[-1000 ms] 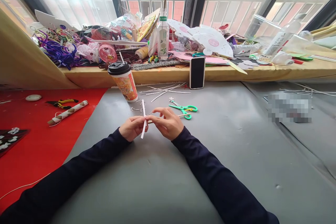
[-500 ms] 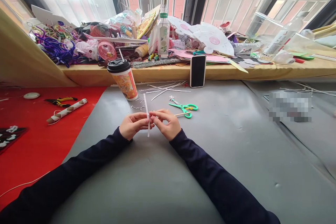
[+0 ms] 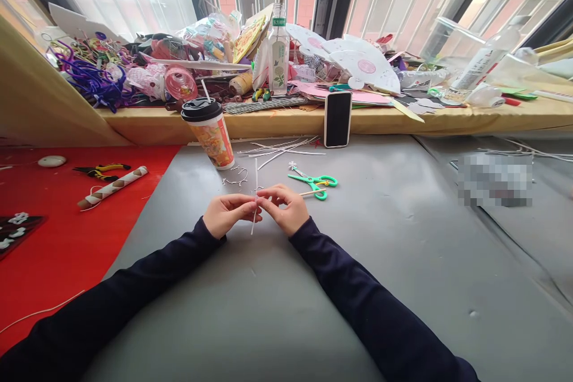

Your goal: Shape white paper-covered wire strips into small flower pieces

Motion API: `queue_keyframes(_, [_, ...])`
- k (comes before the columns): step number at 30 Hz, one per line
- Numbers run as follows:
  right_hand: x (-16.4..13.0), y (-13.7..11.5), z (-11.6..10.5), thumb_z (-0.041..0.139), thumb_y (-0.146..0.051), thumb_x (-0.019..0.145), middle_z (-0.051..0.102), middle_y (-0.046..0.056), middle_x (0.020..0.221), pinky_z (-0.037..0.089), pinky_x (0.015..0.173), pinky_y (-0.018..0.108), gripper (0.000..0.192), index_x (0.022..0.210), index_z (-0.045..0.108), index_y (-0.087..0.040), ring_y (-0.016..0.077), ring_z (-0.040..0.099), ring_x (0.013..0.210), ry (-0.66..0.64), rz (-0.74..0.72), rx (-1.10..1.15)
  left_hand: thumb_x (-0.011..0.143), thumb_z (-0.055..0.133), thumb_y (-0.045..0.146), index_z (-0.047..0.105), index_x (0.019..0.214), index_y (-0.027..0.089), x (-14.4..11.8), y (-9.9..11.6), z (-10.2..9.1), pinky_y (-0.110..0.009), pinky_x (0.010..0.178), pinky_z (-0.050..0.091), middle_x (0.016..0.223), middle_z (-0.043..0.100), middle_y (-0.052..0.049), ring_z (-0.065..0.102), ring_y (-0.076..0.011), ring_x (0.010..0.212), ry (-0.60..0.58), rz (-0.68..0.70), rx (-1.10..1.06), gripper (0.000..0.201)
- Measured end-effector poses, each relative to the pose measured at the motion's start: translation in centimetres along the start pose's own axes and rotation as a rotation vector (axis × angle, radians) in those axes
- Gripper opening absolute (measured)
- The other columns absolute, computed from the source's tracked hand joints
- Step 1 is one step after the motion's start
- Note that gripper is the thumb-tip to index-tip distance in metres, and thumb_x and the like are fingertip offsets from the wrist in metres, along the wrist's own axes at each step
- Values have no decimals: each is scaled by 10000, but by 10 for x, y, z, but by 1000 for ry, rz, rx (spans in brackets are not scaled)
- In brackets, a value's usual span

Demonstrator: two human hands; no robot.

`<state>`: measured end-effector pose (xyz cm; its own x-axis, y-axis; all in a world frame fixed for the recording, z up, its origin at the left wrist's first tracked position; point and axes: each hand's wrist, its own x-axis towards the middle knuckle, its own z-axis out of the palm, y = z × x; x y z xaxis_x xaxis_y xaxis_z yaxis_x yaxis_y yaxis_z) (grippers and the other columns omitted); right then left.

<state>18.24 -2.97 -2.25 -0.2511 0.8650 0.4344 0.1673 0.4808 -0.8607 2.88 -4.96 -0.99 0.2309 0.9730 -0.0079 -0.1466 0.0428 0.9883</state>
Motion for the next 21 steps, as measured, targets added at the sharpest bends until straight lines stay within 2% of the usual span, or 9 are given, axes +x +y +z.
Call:
queue_keyframes(5, [-3, -3, 2, 528, -336, 738, 601, 32, 771, 469, 608, 266, 204, 834, 617, -180, 113, 540, 646, 18, 16, -72, 623, 644, 321, 636, 817, 69, -2, 3, 2, -356, 680, 521, 717, 645, -78, 621, -182, 652, 62, 71, 70, 318])
queue_keyframes(13, [-3, -5, 5, 554, -308, 715, 606, 36, 714, 476, 588, 266, 161, 729, 644, -176, 126, 555, 638, 81, 36, -43, 644, 620, 337, 651, 845, 90, 1, -5, -1, -345, 693, 524, 719, 656, -74, 621, -174, 660, 22, 116, 140, 320])
queue_keyframes(21, [-2, -10, 4, 563, -295, 708, 617, 36, 734, 479, 610, 271, 150, 752, 646, -179, 133, 564, 662, 90, 31, -103, 688, 579, 316, 651, 840, 109, -1, -10, 0, -299, 668, 528, 694, 651, -58, 617, -155, 643, 92, 235, 254, 267])
